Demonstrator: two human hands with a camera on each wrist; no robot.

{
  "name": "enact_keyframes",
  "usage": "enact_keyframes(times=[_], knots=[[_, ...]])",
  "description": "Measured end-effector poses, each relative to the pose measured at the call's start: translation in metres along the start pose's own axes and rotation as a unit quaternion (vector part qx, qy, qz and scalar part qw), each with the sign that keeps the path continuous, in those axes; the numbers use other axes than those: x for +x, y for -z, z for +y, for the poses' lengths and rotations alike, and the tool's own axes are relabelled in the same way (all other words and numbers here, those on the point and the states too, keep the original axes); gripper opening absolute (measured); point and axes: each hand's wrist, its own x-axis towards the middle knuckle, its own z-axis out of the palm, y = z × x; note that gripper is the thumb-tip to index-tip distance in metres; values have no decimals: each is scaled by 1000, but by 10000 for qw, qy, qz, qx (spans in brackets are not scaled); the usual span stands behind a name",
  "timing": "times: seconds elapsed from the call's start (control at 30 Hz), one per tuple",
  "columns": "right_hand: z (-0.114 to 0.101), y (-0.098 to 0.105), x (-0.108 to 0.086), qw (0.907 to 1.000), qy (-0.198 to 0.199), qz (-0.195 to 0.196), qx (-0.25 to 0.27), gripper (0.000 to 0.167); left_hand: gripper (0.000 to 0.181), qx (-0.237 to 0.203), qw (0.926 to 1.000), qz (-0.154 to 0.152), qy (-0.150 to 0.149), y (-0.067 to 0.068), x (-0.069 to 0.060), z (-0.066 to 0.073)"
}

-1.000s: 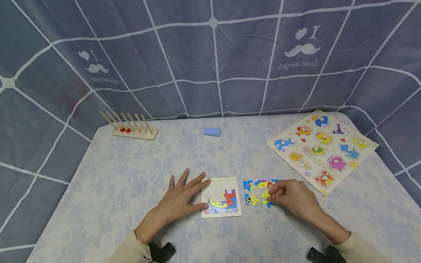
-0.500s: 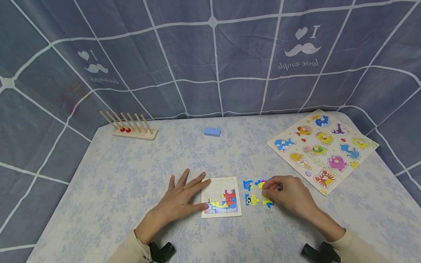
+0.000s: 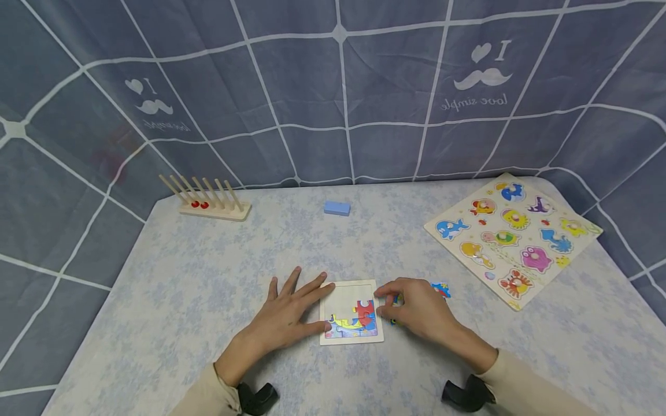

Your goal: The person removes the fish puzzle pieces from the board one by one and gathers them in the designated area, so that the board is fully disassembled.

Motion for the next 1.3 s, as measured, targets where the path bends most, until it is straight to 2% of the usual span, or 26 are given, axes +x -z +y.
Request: enact_keyframes(times=[0.27, 0.57, 1.03, 1.3], knots=[[-11, -12, 5, 9989, 254, -181, -336, 23, 71, -9, 10000, -17, -22, 1, 1, 0], [-15, -15, 3, 9987, 175, 30, -476, 20, 71, -9, 10000, -5, -39, 1, 1, 1], [-16, -18, 3, 9995, -4, 45, -302, 23, 72, -15, 10000, -28, -49, 1, 0, 1], [-13, -20, 3, 9988, 428, -212, 92, 27, 71, 19, 10000, 1, -82, 1, 0, 1]])
